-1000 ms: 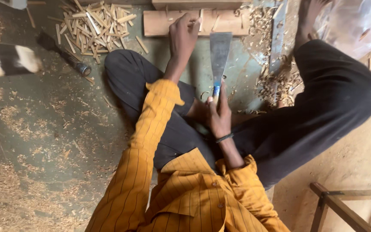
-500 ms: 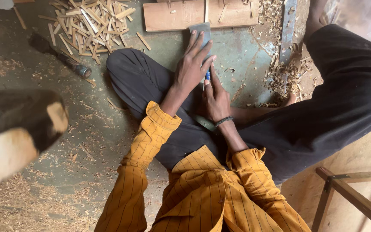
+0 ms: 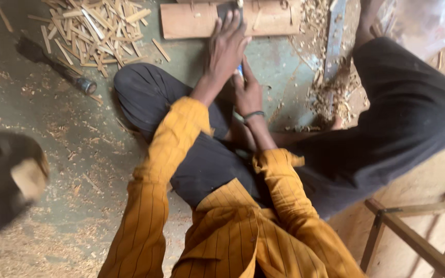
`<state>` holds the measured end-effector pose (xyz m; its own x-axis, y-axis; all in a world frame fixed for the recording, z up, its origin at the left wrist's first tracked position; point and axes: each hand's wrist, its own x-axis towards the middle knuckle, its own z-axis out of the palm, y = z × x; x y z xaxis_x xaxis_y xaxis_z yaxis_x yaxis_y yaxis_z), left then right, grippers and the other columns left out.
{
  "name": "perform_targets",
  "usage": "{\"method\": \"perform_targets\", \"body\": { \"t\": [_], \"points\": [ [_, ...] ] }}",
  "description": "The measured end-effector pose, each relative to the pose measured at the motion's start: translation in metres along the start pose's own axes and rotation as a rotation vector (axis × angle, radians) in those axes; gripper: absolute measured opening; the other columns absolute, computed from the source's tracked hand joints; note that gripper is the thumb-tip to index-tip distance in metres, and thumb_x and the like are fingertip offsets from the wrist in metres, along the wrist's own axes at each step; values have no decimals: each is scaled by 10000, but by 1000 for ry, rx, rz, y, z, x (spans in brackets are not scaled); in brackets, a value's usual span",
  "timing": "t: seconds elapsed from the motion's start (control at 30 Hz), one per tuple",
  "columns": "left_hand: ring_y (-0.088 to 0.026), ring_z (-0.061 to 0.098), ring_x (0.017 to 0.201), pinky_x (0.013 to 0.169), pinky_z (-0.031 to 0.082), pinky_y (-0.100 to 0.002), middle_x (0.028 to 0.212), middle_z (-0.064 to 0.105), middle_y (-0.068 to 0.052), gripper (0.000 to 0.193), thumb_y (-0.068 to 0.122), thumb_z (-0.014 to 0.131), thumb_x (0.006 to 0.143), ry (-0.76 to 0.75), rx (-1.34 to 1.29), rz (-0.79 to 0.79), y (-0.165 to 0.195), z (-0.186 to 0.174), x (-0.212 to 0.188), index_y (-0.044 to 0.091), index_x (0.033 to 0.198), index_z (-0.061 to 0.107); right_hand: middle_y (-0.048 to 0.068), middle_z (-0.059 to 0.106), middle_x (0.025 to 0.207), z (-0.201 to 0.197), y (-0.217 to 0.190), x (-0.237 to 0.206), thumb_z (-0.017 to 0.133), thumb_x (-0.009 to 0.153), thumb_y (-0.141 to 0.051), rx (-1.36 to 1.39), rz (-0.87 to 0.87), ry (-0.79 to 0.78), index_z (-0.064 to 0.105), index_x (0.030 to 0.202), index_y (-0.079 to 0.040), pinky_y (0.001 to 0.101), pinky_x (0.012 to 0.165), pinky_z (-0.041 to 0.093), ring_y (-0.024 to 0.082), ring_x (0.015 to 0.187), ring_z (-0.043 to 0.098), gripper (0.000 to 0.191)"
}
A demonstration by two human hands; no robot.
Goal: The person sits on the workshop floor and uses a wide chisel to shave thin slivers off small wood pieces, producing piles of wood shavings and thin sticks around the work area. They reposition the wood pieces and continue shaving throughout the episode.
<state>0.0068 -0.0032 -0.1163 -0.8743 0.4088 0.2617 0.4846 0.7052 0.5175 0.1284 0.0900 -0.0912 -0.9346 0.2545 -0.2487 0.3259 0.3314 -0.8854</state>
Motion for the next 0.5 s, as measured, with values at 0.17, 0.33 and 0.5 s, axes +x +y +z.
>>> {"method": "perform_targets", "body": {
  "t": [0.17,0.33,0.5],
  "points": [
    [-393,490,1399,1188,365,-514,1427,591,-231,453,163,791,934,44,-160,157,13,-41,3,-24,1323,652,216,613,1261,-5,4,5,554,1164,-241,177,-137,2,440,1588,-79,386,904,496,293,1108,606,468],
    [-280,690,1258,1078,547,-397,1313,715,-140,262,42,721,989,243,-358,-88,41,-64,-13,57,1251,715,-13,556,656,-29,-32,-65,459,1031,-331,1056,575,-63,403,1533,-285,195,305,301,35,356,368,508],
    [-265,761,986,830,619,-359,1123,748,-123,247,-23,646,944,300,-410,-203,41,-54,8,34,1172,722,-8,508,656,-59,-48,-97,494,1094,-309,566,379,-66,402,1622,-284,262,402,359,89,467,436,537]
  ]
}}
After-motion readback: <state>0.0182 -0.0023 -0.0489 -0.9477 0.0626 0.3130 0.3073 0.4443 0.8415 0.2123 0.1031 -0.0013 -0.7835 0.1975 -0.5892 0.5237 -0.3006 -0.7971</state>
